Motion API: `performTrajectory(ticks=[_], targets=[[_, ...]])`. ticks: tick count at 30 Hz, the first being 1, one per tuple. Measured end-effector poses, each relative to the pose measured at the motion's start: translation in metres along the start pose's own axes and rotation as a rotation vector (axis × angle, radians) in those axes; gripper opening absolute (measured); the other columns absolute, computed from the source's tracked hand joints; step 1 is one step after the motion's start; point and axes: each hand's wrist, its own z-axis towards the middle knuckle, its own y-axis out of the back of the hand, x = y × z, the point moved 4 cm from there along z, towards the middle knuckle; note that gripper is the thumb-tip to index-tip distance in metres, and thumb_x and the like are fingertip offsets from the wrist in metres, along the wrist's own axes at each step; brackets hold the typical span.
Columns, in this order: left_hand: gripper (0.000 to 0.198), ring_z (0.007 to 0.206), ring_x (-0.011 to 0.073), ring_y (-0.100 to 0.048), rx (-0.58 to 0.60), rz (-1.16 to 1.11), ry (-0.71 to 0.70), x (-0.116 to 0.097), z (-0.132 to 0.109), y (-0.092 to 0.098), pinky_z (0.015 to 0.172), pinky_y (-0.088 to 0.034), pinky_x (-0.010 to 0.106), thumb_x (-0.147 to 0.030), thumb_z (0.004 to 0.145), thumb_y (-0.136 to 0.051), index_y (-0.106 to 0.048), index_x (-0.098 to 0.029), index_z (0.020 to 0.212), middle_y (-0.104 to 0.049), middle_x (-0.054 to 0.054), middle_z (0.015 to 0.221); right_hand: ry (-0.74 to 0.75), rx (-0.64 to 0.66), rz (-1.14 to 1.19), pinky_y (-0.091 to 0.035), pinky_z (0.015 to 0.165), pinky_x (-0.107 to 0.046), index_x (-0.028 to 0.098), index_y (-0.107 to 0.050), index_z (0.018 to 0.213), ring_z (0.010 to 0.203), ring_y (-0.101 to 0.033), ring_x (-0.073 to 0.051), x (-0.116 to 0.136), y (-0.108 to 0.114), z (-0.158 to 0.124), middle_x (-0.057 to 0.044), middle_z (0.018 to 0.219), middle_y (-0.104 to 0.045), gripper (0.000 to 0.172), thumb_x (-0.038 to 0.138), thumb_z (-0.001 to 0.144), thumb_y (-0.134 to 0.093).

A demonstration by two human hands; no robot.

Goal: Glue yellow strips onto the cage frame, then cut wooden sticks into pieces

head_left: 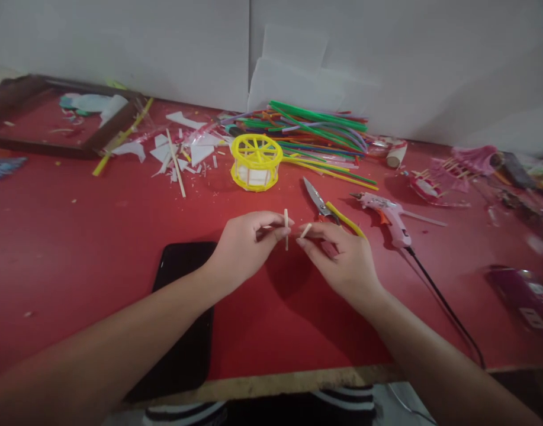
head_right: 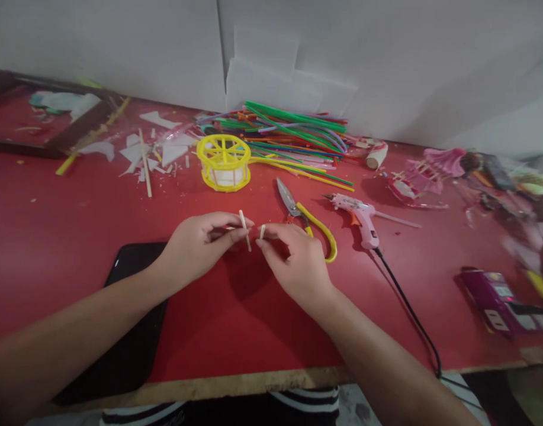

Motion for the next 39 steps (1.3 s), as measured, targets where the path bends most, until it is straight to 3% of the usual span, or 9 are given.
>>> performTrajectory(ticks=[7, 13, 31, 36, 39], targets=[[0.009, 0.076, 0.0127, -0.067, -0.028, 0.169, -0.196, -0.011, -0.002, -0.002, 0.066, -0.048, 0.019, -0.019, 0.086, -0.064, -0.072, -0.017, 0.086, -0.074, 0.001, 0.086, 0.128, 0.048, -0.084, -0.047, 0.078, -0.036, 0.023, -0.071, 0.082, 0.08, -0.058, -0.018, 0.001, -0.005, 0.002, -0.001, 0.08, -0.07, 0.006, 0.026, 0.084, -0.065], [0.012, 0.083, 0.0117, -0.069, 0.001, 0.13, -0.278, -0.014, -0.005, -0.003, 0.075, -0.049, 0.017, -0.015, 0.086, -0.065, -0.074, -0.018, 0.093, -0.075, 0.001, 0.09, 0.123, 0.07, -0.062, -0.046, 0.076, -0.034, 0.022, -0.071, 0.081, 0.079, -0.057, -0.018, -0.001, -0.008, 0.001, -0.002, 0.08, -0.069, 0.008, 0.025, 0.085, -0.065], [0.003, 0.068, 0.0107, -0.065, 0.011, 0.046, -0.177, -0.01, -0.004, -0.002, 0.062, -0.045, 0.019, -0.02, 0.077, -0.075, -0.074, -0.018, 0.079, -0.071, -0.002, 0.073, 0.2, 0.059, -0.147, -0.044, 0.071, -0.034, 0.019, -0.069, 0.076, 0.075, -0.055, -0.018, 0.002, -0.011, 0.001, -0.003, 0.076, -0.068, 0.011, 0.023, 0.085, -0.063], [0.003, 0.071, 0.0109, -0.064, 0.023, 0.023, -0.147, -0.009, -0.003, -0.005, 0.064, -0.046, 0.018, -0.018, 0.076, -0.075, -0.072, -0.017, 0.078, -0.071, 0.0, 0.077, 0.159, 0.112, -0.163, -0.045, 0.071, -0.033, 0.019, -0.067, 0.076, 0.076, -0.057, -0.018, 0.001, -0.006, 0.002, -0.003, 0.077, -0.069, 0.006, 0.021, 0.082, -0.065], [0.005, 0.071, 0.0113, -0.064, 0.04, 0.021, -0.111, -0.008, -0.004, -0.007, 0.064, -0.045, 0.019, -0.02, 0.078, -0.073, -0.07, -0.017, 0.077, -0.072, -0.001, 0.077, 0.059, 0.107, -0.171, -0.047, 0.072, -0.033, 0.021, -0.068, 0.078, 0.078, -0.061, -0.019, -0.007, 0.004, 0.002, -0.002, 0.079, -0.07, 0.004, 0.022, 0.081, -0.065]])
